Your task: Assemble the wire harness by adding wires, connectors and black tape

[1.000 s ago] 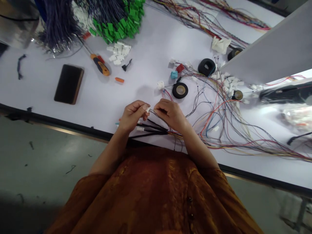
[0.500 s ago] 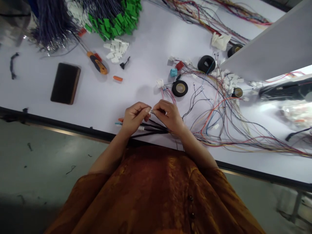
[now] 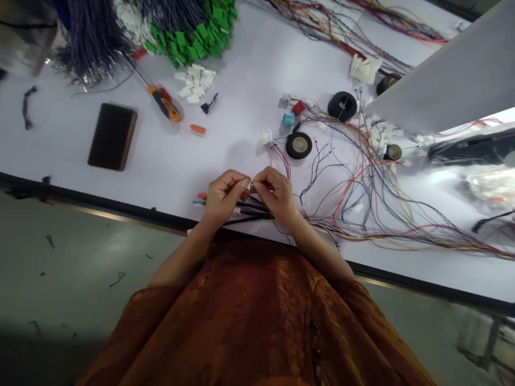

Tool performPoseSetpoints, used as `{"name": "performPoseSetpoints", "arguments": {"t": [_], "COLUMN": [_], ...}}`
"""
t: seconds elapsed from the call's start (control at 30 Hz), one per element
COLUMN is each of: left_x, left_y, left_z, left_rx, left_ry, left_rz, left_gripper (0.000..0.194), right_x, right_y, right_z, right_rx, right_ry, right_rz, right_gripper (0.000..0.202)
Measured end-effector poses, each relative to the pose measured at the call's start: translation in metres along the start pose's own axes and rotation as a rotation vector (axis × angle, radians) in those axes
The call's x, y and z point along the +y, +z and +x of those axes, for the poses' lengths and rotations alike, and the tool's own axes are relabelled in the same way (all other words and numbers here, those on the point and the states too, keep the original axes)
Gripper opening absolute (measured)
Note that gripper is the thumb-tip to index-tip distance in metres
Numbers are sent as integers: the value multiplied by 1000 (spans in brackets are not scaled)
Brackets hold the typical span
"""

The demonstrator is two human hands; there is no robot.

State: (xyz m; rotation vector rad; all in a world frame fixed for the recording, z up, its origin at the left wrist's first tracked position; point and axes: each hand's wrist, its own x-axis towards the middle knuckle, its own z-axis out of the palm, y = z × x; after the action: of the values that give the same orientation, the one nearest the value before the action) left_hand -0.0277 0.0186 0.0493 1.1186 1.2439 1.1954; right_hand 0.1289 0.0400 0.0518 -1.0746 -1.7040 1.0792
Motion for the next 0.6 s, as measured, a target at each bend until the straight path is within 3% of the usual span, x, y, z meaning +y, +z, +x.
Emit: {"name": "performPoseSetpoints", "arguments": {"t": [0.13, 0.3, 0.4, 0.5, 0.6], "left_x": [-2, 2, 6, 8, 4], "left_y": [0, -10, -14, -15, -17], "left_z": [1, 3, 1, 0, 1], "left_rx": [6, 58, 65, 72, 100], "left_ry": [8, 40, 109, 169, 115], "left_rz": [24, 126, 230, 292, 209], "left_gripper": [20, 18, 15, 13, 16], "right_x": [5, 9, 1, -10, -14], "right_y": [1, -24, -31, -24, -13], "right_z": [-1, 11, 20, 22, 20], "right_rx": [-10, -182, -252, -362, -445], "right_ry": [65, 207, 133, 66, 33], "right_rz": [50, 142, -3, -288, -491], "right_gripper": [17, 17, 11, 10, 23]}}
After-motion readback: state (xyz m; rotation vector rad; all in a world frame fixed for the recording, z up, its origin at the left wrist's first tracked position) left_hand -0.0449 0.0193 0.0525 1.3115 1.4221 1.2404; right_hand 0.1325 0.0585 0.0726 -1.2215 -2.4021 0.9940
